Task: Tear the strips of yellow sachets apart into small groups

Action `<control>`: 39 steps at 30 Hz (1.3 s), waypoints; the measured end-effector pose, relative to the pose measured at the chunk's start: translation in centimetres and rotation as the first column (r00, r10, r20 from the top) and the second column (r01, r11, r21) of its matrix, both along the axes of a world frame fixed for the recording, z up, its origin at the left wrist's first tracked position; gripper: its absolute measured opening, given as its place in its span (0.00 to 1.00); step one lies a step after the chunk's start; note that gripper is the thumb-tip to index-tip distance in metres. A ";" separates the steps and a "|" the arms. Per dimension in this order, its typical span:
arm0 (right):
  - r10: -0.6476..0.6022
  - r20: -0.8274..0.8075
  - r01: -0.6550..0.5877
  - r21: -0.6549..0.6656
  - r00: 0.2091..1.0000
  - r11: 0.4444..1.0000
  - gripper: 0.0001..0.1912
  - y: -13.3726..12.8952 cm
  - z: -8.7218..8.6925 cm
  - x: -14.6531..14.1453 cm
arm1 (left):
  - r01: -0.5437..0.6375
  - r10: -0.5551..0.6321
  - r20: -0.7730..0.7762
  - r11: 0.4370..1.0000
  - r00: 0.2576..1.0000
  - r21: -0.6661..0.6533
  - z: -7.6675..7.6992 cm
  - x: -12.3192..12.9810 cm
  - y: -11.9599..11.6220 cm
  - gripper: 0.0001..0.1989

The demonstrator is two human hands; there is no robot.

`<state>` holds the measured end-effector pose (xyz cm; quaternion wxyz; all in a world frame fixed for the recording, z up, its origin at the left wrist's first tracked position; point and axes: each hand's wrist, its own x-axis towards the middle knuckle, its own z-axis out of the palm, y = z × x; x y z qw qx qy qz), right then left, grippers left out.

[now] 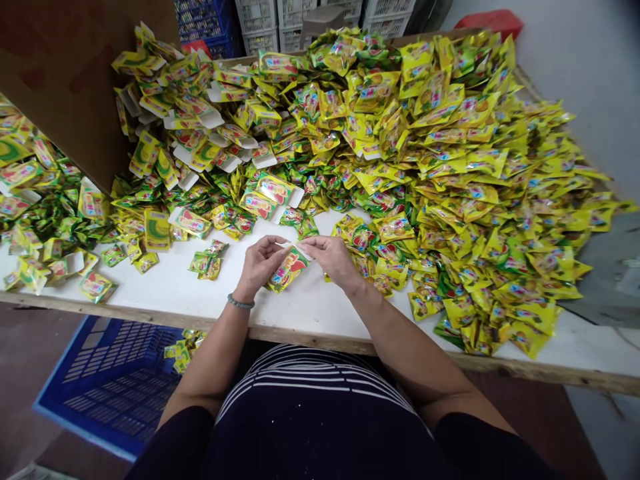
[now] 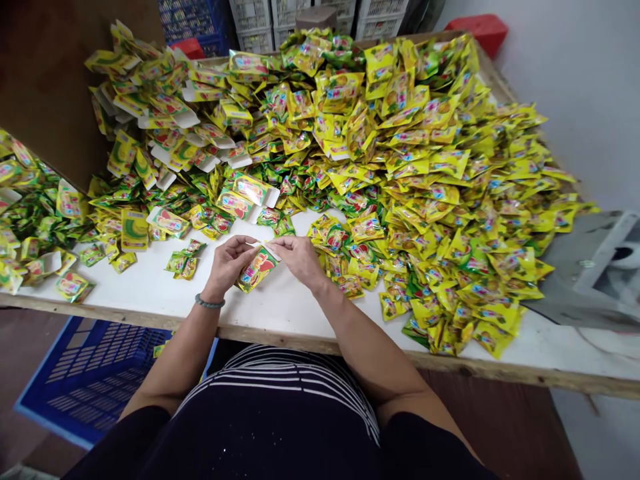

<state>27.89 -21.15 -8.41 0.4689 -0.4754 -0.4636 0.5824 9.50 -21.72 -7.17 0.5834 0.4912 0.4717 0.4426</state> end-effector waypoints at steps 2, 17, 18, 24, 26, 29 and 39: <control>0.024 0.025 -0.025 0.015 0.999 1.000 0.16 0.1 -0.1 0.2 | 0.008 -0.008 0.002 1.000 1.000 -0.008 -0.1 -0.1 0.0 0.23; -0.265 0.393 0.033 0.508 0.881 0.860 0.16 -3.1 0.0 -2.9 | -0.176 0.173 0.127 0.984 0.977 0.016 0.8 0.5 -0.3 0.25; -0.250 0.383 0.036 0.486 0.889 0.873 0.16 -2.9 0.0 -2.9 | -0.163 0.159 0.134 0.987 0.978 0.016 0.8 0.5 -0.3 0.25; -0.086 0.392 -0.142 0.517 0.916 0.844 0.18 -2.7 -0.5 -3.2 | -0.121 0.120 0.065 0.993 0.991 0.010 1.0 -0.9 -0.9 0.26; -0.014 0.411 -0.227 0.530 0.912 0.817 0.16 -2.7 -0.9 -3.6 | -0.058 0.059 -0.114 0.998 0.992 0.013 2.4 -3.7 -2.0 0.24; -0.040 0.465 -0.254 0.553 0.885 0.793 0.15 -2.6 -1.6 -4.1 | 0.133 -0.155 -0.571 0.988 0.806 -0.079 6.2 -10.3 -4.6 0.20; 0.083 0.781 -0.584 0.388 0.619 0.713 0.24 -2.5 -2.8 -6.0 | 0.053 -0.132 -0.967 0.991 0.220 -0.123 7.3 -13.1 -6.5 0.17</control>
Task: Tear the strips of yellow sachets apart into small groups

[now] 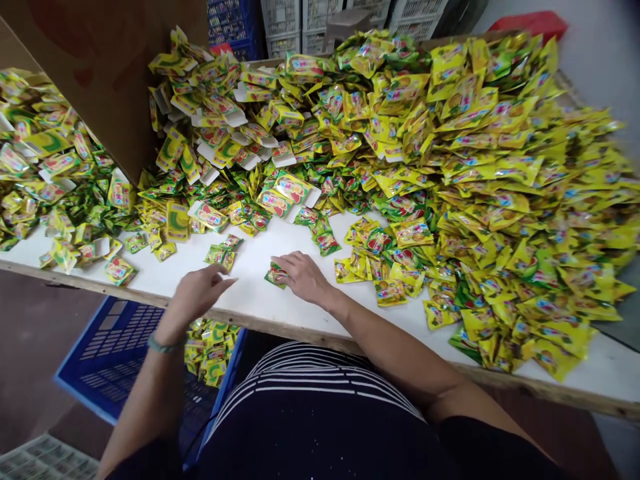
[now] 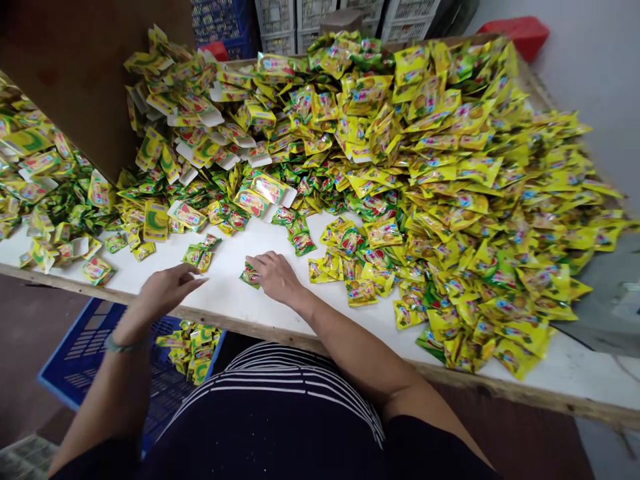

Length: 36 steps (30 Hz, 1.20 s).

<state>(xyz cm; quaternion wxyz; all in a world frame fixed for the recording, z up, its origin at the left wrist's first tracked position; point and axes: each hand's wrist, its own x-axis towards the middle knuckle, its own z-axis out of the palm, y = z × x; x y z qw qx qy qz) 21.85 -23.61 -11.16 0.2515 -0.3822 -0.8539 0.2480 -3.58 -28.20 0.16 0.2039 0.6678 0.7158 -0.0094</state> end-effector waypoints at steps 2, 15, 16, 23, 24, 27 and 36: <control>-0.062 0.007 0.063 -0.062 0.998 0.996 0.24 0.2 -0.1 0.4 | 0.018 -0.023 0.068 0.998 0.997 0.067 -2.0 3.9 2.0 0.15; -0.447 -0.597 -0.322 -0.771 0.666 0.550 0.20 1.3 2.5 5.4 | 0.068 0.258 0.962 0.962 0.091 -0.265 -7.8 12.0 5.2 0.28; -0.451 -0.591 -0.336 -0.782 0.669 0.525 0.20 1.2 2.6 5.3 | 0.090 0.272 0.956 0.955 0.106 -0.282 -7.5 11.6 5.0 0.29; -0.495 -0.470 0.081 -0.660 0.731 0.746 0.19 1.2 1.6 5.1 | -0.516 0.444 0.304 0.826 0.843 0.226 -4.2 1.6 5.0 0.26; -0.489 -0.443 0.133 -0.623 0.752 0.771 0.18 1.2 1.6 5.1 | -0.534 0.511 0.156 0.800 0.845 0.275 -4.1 -0.1 5.0 0.28; -0.449 -0.320 0.251 -0.505 0.834 0.826 0.16 1.1 1.6 5.0 | -0.543 0.564 -0.055 0.813 0.824 0.210 -4.5 -3.4 5.0 0.31; -0.555 0.022 0.548 -0.196 0.832 0.813 0.13 2.1 0.6 5.5 | -0.427 0.425 0.112 0.904 0.898 -0.014 -4.5 -0.9 4.1 0.21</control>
